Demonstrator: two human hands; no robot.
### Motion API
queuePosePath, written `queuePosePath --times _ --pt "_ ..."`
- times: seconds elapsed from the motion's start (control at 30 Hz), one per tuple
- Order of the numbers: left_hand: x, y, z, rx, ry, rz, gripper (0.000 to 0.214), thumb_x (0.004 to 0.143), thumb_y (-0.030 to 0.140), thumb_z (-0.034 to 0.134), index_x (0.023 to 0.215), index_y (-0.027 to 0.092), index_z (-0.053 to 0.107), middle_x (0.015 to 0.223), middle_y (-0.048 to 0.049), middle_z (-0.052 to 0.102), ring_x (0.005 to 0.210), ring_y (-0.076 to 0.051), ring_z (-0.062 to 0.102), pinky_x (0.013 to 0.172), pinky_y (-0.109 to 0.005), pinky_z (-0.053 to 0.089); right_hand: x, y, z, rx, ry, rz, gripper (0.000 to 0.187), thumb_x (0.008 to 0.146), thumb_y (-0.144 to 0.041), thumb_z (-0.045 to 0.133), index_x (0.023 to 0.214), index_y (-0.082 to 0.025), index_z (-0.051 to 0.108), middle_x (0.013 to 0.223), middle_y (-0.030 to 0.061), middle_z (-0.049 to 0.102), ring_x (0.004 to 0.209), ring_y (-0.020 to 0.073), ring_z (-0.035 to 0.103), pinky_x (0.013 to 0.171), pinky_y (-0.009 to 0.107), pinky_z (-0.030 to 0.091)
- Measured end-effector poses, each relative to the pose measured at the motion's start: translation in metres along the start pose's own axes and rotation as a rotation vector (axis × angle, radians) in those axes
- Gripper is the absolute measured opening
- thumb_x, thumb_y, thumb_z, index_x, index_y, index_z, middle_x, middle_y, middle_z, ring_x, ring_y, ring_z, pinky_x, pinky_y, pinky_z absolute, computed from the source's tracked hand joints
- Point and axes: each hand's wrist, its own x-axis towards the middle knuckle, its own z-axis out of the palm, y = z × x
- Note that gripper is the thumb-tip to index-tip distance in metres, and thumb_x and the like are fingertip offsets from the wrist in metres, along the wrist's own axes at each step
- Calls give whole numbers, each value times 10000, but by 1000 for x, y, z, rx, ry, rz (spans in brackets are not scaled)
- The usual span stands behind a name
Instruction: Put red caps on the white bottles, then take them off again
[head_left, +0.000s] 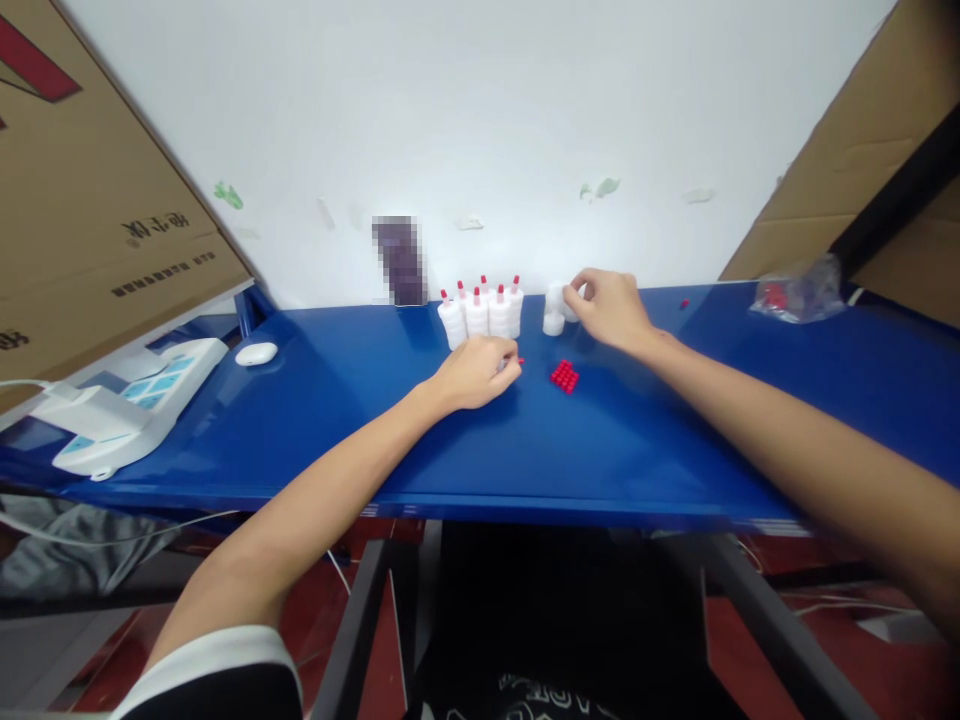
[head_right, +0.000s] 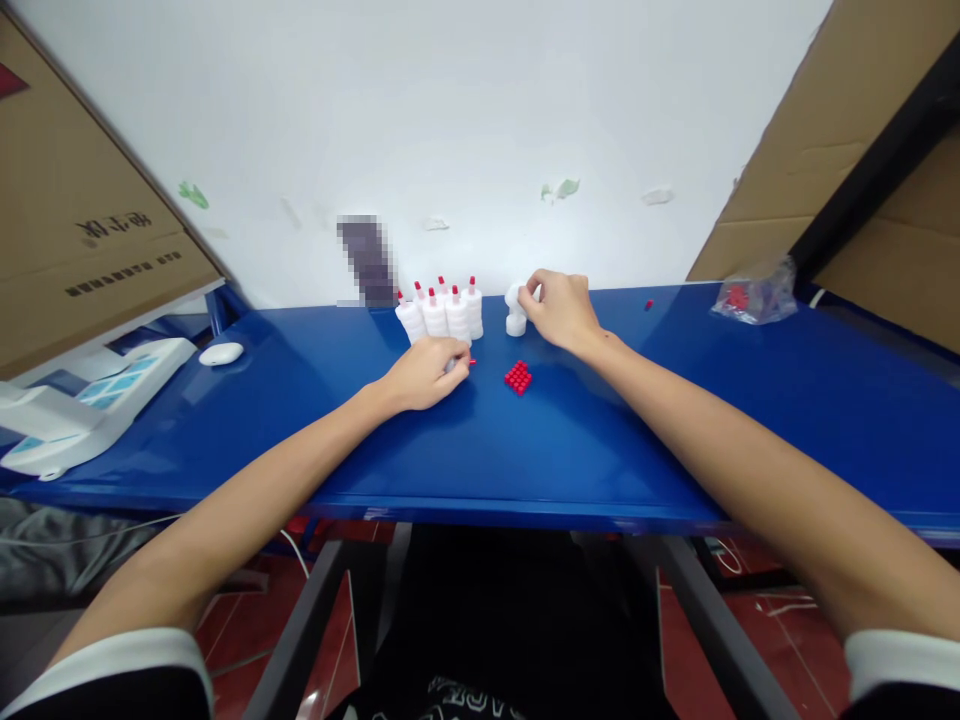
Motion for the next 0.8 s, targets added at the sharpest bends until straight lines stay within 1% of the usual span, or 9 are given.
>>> queuePosePath --times 0.13,0.23,0.37,0.43,0.5,0.57,0.63,0.73,0.8 --pt "0 0 2 20 1 15 269 936 295 419 854 160 638 878 -95 700 815 -227 646 792 -385 521 2 2 2 12 -81 6 222 900 -332 572 826 -179 715 727 97 701 718 257 628 770 391 461" --pt "-1 1 3 65 12 10 266 950 301 408 926 161 634 919 -106 694 844 -239 640 808 -405 536 1 6 2 -10 -132 5 246 920 -360 568 887 -172 724 719 99 690 706 260 610 732 389 449" --pt "-2 2 2 87 11 2 236 950 292 426 1022 151 601 1009 -125 692 928 -266 646 859 -436 542 -9 7 -8 -15 -116 1 269 941 -412 554 928 -186 700 760 90 691 716 250 601 684 366 410" --pt "-2 1 2 76 6 -6 258 975 306 425 1111 141 569 1080 -142 684 983 -281 648 882 -449 543 -19 1 -16 53 -145 -61 290 964 -427 522 914 -189 680 726 69 668 680 227 588 678 355 399" --pt "-3 0 3 56 15 -8 300 1010 345 413 1197 136 523 1150 -161 666 1044 -292 639 918 -465 539 -30 -10 -22 142 -269 -188 332 997 -475 484 956 -196 660 700 43 644 644 205 564 672 343 395" --pt "-3 -3 5 30 38 13 318 1033 376 402 1228 141 492 1183 -170 648 1082 -292 622 952 -469 531 -39 -23 -24 198 -401 -302 355 999 -534 504 1074 -204 610 742 31 653 649 198 560 655 329 386" --pt "-3 -5 7 -1 64 59 278 1034 370 405 1186 155 493 1170 -161 639 1077 -278 608 961 -455 525 -43 -36 -21 156 -449 -400 342 1014 -538 492 1073 -208 557 779 37 647 667 198 546 647 329 360" --pt "-2 -6 7 -38 89 128 190 1026 342 408 1065 185 506 1100 -129 636 1027 -252 592 953 -432 519 -43 -47 -17 107 -440 -490 304 1055 -487 415 937 -222 507 843 59 638 711 201 533 658 337 339" --pt "-1 -5 7 -45 89 164 171 1020 338 417 1005 195 510 1050 -113 631 994 -241 582 938 -418 517 -43 -49 -18 145 -465 -542 332 1070 -470 376 870 -228 483 850 55 627 732 199 537 676 341 349"
